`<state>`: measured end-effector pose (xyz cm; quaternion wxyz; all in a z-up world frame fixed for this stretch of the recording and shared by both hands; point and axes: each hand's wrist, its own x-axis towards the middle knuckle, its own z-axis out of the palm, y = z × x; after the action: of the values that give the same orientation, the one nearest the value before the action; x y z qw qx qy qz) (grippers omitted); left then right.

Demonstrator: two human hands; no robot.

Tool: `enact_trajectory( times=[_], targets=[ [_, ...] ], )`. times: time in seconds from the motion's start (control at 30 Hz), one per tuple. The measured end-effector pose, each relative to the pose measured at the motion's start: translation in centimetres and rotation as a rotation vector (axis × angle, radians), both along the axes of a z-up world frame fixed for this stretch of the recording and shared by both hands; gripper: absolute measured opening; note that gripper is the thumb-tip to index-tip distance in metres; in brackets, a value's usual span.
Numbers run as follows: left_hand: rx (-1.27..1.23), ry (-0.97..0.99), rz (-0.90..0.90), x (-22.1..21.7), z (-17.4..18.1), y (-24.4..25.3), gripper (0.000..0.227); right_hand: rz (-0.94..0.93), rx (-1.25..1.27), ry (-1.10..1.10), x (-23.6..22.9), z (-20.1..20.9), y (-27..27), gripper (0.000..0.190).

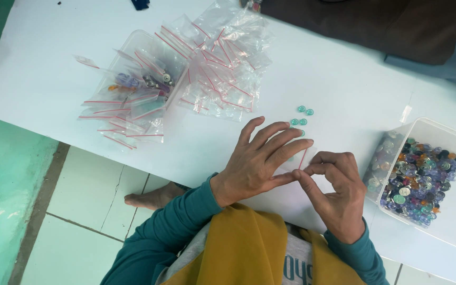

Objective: Sorting and packaging buttons into small plastic bags

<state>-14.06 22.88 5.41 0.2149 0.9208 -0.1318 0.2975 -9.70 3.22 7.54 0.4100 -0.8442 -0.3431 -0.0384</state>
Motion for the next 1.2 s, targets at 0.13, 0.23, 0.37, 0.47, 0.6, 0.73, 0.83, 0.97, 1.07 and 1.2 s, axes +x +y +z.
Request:
enact_trajectory(
  times=[0.13,0.23,0.37,0.47,0.6,0.73,0.83,0.97,1.07,1.2],
  targets=[
    [-0.025,-0.002,-0.011,0.0,-0.4,-0.4,0.046,-0.001,-0.015,-0.022,0.0,-0.1,0.0,0.012],
    [-0.206,0.150,-0.075,-0.1,-1.0,-0.5,0.066,0.015,-0.020,-0.062,0.0,-0.1,0.0,0.012],
    [-0.151,0.125,-0.063,-0.1,-1.0,-0.3,0.052,0.030,-0.044,-0.089,0.0,-0.1,0.1,0.011],
    [-0.205,0.113,-0.079,-0.1,-1.0,-0.3,0.045,0.033,-0.076,-0.105,0.1,-0.1,-0.1,0.016],
    [-0.323,0.135,-0.106,-0.2,-1.3,-0.1,0.044,0.025,-0.139,-0.108,0.4,0.0,-0.3,0.031],
    [-0.390,0.160,-0.132,0.6,-2.1,1.0,0.047,0.019,-0.119,-0.054,1.2,0.4,-0.4,0.028],
    [-0.577,0.133,-0.165,2.3,-3.5,2.2,0.057,-0.098,-0.023,-0.002,3.5,-0.8,-0.4,0.013],
    [-0.679,0.144,-0.204,5.7,-3.9,4.2,0.061,-0.146,-0.095,-0.036,7.6,-5.1,0.1,0.011],
    [-0.709,0.133,-0.219,8.2,-4.8,4.8,0.062,-0.157,-0.136,-0.002,9.6,-7.1,1.3,0.013],
    [-0.686,0.181,-0.217,9.4,-5.9,5.0,0.064,-0.126,-0.137,0.056,11.5,-9.2,2.2,0.019]
  ],
)
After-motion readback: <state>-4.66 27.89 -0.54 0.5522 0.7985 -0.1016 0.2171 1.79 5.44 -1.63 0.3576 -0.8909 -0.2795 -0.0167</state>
